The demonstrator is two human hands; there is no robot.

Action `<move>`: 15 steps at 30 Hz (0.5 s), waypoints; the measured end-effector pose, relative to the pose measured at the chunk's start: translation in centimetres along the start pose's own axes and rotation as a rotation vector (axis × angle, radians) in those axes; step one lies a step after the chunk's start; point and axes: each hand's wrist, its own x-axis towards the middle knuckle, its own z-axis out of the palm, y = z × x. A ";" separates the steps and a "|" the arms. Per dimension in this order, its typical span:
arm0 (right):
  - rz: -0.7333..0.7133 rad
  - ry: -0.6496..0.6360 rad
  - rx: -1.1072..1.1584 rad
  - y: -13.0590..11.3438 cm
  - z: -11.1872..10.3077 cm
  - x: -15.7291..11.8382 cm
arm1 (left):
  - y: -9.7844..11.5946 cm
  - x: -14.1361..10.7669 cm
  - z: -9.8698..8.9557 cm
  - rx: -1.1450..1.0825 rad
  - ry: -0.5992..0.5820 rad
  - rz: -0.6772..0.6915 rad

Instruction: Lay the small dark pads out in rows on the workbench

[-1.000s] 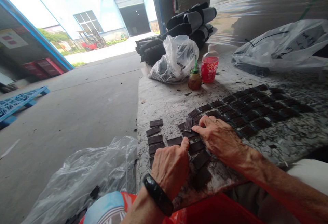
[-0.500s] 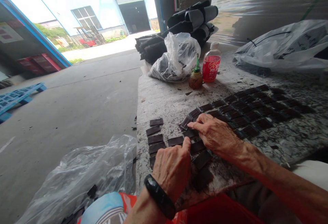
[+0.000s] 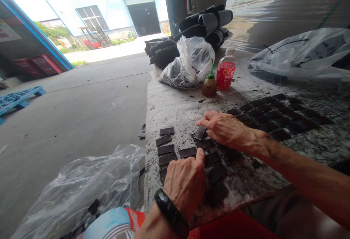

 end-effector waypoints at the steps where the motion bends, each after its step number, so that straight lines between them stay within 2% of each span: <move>1: -0.032 -0.025 -0.018 0.0 0.0 0.4 | 0.0 0.0 0.0 -0.002 -0.003 -0.002; 7: -0.132 -0.129 -0.093 0.2 0.3 1.8 | 0.2 -0.1 -0.2 -0.018 -0.041 -0.020; 15: -0.283 -0.131 -0.104 1.4 0.2 2.1 | 0.1 -0.1 0.1 -0.026 -0.035 -0.013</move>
